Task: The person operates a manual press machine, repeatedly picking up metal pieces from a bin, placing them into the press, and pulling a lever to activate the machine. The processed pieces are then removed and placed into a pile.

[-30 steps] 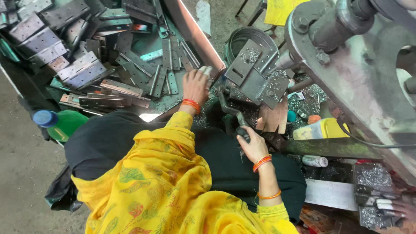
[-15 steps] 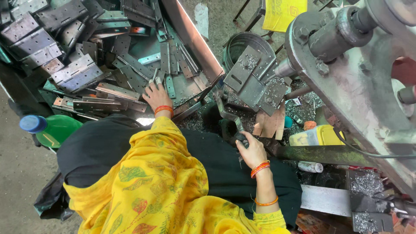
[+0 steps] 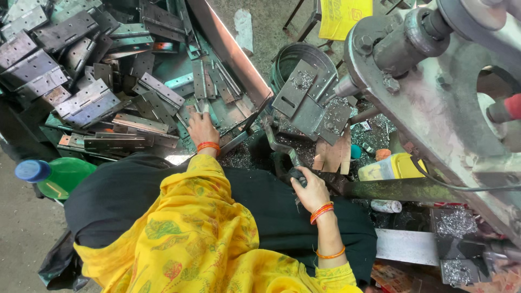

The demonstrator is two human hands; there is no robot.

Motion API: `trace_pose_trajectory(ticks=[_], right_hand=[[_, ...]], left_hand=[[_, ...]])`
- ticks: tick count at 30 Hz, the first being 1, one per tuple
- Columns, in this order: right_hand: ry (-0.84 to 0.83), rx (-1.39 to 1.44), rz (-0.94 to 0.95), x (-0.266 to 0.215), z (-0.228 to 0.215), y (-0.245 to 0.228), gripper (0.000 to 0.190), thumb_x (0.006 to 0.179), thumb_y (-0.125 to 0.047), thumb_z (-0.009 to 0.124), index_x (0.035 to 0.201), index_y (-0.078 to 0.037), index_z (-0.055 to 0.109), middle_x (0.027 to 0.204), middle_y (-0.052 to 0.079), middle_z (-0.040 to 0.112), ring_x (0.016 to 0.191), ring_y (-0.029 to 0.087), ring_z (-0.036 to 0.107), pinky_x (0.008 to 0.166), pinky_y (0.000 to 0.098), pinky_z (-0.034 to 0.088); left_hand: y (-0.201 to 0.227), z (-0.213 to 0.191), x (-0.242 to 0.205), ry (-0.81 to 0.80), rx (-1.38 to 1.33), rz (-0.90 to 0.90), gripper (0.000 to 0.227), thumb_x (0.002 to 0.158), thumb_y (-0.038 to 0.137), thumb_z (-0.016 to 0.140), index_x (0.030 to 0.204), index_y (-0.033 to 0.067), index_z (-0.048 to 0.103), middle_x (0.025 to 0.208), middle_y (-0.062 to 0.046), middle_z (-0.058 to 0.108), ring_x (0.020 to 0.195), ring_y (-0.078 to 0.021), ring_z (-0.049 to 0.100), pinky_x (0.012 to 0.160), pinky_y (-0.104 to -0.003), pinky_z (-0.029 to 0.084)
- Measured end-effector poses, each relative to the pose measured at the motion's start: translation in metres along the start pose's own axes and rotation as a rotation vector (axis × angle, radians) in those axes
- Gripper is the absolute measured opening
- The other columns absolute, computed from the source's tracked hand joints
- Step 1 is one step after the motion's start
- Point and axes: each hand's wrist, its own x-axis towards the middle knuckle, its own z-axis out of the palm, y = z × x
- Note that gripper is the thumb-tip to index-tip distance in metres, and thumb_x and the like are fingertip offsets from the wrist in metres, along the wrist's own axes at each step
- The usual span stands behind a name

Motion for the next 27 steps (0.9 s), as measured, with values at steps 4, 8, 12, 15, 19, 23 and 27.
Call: trace_pose_trajectory(ticks=[4, 8, 12, 15, 19, 23, 27], right_hand=[[0.016, -0.008, -0.022, -0.002, -0.001, 0.003, 0.041, 0.085, -0.032, 0.072, 0.121, -0.013, 0.07, 0.108, 0.016, 0.076, 0.102, 0.034, 0.073, 0.088, 0.0417, 0.057], [0.016, -0.026, -0.022, 0.0, 0.001, 0.001, 0.04, 0.085, -0.032, 0.072, 0.12, -0.013, 0.07, 0.108, 0.015, 0.076, 0.103, 0.034, 0.072, 0.089, 0.042, 0.056], [0.007, -0.025, -0.001, 0.0, 0.0, 0.002, 0.04, 0.085, -0.032, 0.072, 0.12, -0.013, 0.07, 0.107, 0.014, 0.076, 0.102, 0.034, 0.072, 0.088, 0.0431, 0.056], [0.014, -0.021, -0.017, -0.001, 0.001, 0.004, 0.04, 0.084, -0.033, 0.071, 0.12, -0.014, 0.069, 0.106, 0.014, 0.076, 0.102, 0.034, 0.072, 0.087, 0.0436, 0.056], [0.007, -0.054, -0.008, -0.001, 0.003, 0.005, 0.04, 0.084, -0.034, 0.072, 0.12, -0.016, 0.069, 0.109, 0.014, 0.075, 0.104, 0.036, 0.07, 0.088, 0.0462, 0.055], [-0.019, -0.094, 0.025, 0.0, 0.003, 0.004, 0.042, 0.084, -0.037, 0.072, 0.122, -0.02, 0.068, 0.111, 0.013, 0.074, 0.104, 0.037, 0.069, 0.087, 0.0471, 0.055], [-0.059, -0.125, 0.068, -0.001, 0.001, 0.002, 0.042, 0.085, -0.039, 0.071, 0.123, -0.022, 0.066, 0.108, 0.012, 0.073, 0.102, 0.036, 0.07, 0.086, 0.0478, 0.056]], left_hand=[[0.005, -0.008, -0.002, 0.042, 0.012, -0.192, 0.054, 0.071, 0.004, 0.075, 0.122, 0.0048, 0.057, 0.137, -0.021, 0.05, 0.122, -0.0417, 0.05, 0.098, -0.051, 0.046], [-0.002, -0.018, 0.001, 0.156, -0.078, -0.223, 0.057, 0.07, -0.001, 0.075, 0.123, 0.0038, 0.056, 0.137, -0.026, 0.046, 0.121, -0.0438, 0.049, 0.1, -0.052, 0.045], [-0.004, -0.011, 0.001, 0.135, -0.216, -0.331, 0.054, 0.079, -0.007, 0.069, 0.13, 0.0015, 0.053, 0.136, -0.026, 0.047, 0.119, -0.0442, 0.052, 0.102, -0.05, 0.046], [-0.007, -0.001, 0.002, 0.126, -0.231, -0.279, 0.06, 0.074, -0.007, 0.07, 0.131, 0.0005, 0.053, 0.127, -0.025, 0.048, 0.115, -0.0452, 0.054, 0.099, -0.049, 0.047], [-0.013, 0.008, 0.001, 0.15, -0.383, -0.382, 0.059, 0.076, -0.008, 0.068, 0.132, 0.0002, 0.053, 0.125, -0.023, 0.049, 0.11, -0.0431, 0.06, 0.099, -0.047, 0.05], [-0.01, 0.004, 0.007, 0.22, -0.479, -0.402, 0.065, 0.073, -0.007, 0.069, 0.136, 0.001, 0.053, 0.121, -0.022, 0.054, 0.107, -0.0413, 0.06, 0.098, -0.045, 0.049], [0.018, -0.018, 0.017, 0.29, -0.575, -0.233, 0.083, 0.07, -0.005, 0.075, 0.148, 0.0018, 0.048, 0.117, -0.023, 0.06, 0.106, -0.0398, 0.061, 0.095, -0.046, 0.048]])
